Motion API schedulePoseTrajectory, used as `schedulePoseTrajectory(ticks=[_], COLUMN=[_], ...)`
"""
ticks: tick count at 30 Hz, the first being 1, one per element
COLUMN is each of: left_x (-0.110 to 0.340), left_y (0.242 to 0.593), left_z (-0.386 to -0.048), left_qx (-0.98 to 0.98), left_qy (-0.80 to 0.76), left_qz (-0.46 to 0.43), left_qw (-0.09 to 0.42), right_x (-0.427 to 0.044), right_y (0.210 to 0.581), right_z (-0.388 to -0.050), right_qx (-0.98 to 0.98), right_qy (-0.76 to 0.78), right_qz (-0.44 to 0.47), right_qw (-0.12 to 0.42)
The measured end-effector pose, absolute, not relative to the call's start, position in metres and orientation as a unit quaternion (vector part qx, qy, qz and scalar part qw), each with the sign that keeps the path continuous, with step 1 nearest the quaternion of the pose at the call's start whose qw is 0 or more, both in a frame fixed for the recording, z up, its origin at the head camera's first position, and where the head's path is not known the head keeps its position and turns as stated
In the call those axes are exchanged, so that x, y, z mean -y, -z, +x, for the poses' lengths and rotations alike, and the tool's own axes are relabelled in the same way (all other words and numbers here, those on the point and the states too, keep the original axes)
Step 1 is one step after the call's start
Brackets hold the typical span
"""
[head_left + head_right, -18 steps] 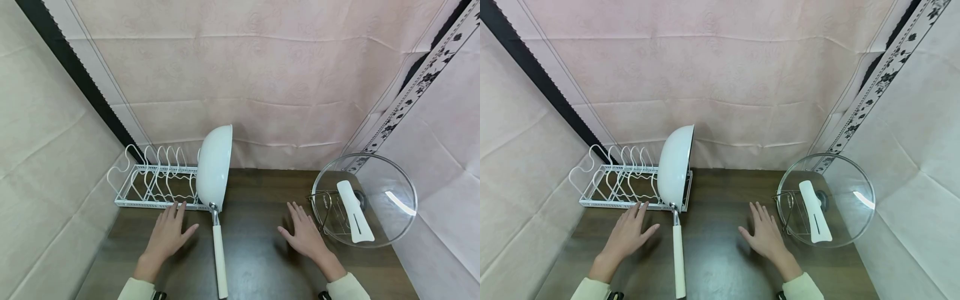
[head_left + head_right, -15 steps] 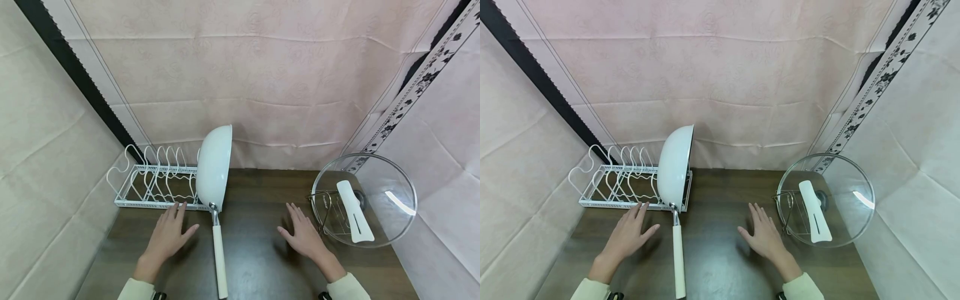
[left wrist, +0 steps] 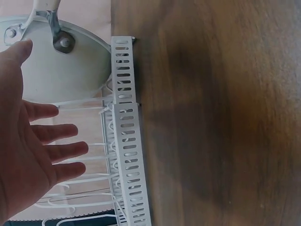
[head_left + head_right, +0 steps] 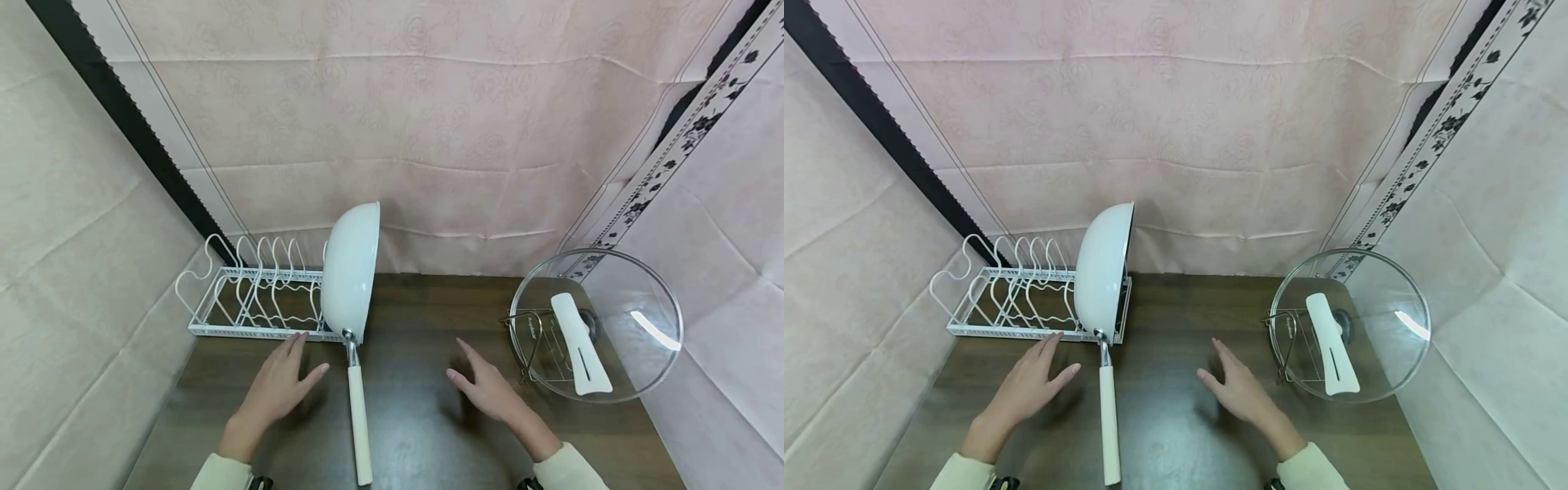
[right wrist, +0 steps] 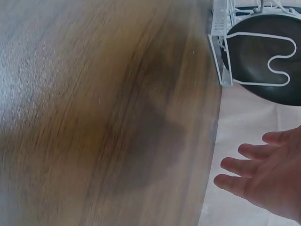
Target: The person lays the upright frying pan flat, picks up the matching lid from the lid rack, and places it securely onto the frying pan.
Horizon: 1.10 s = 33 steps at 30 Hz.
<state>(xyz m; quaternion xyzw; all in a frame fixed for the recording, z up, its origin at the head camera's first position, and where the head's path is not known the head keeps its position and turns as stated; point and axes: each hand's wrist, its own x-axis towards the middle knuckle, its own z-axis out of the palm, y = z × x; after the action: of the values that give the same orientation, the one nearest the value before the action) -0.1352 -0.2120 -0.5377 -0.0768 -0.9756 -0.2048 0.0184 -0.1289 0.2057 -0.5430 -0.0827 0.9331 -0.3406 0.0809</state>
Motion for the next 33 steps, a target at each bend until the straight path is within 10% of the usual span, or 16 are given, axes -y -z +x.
schedulePoseTrajectory(ticks=[8,33], left_x=[0.207,0.196], left_y=[0.525,0.523], left_z=[-0.133,-0.131], left_qx=[0.958,0.915], left_qy=[0.274,0.391], left_qz=[-0.046,-0.054], left_qw=[-0.067,-0.082], right_x=[-0.193,-0.186], right_y=[0.538,0.534], right_z=[-0.124,-0.127], right_qx=[-0.909,-0.751], right_qy=[0.388,0.580], right_qz=[-0.081,-0.120], right_qw=[0.125,0.293])
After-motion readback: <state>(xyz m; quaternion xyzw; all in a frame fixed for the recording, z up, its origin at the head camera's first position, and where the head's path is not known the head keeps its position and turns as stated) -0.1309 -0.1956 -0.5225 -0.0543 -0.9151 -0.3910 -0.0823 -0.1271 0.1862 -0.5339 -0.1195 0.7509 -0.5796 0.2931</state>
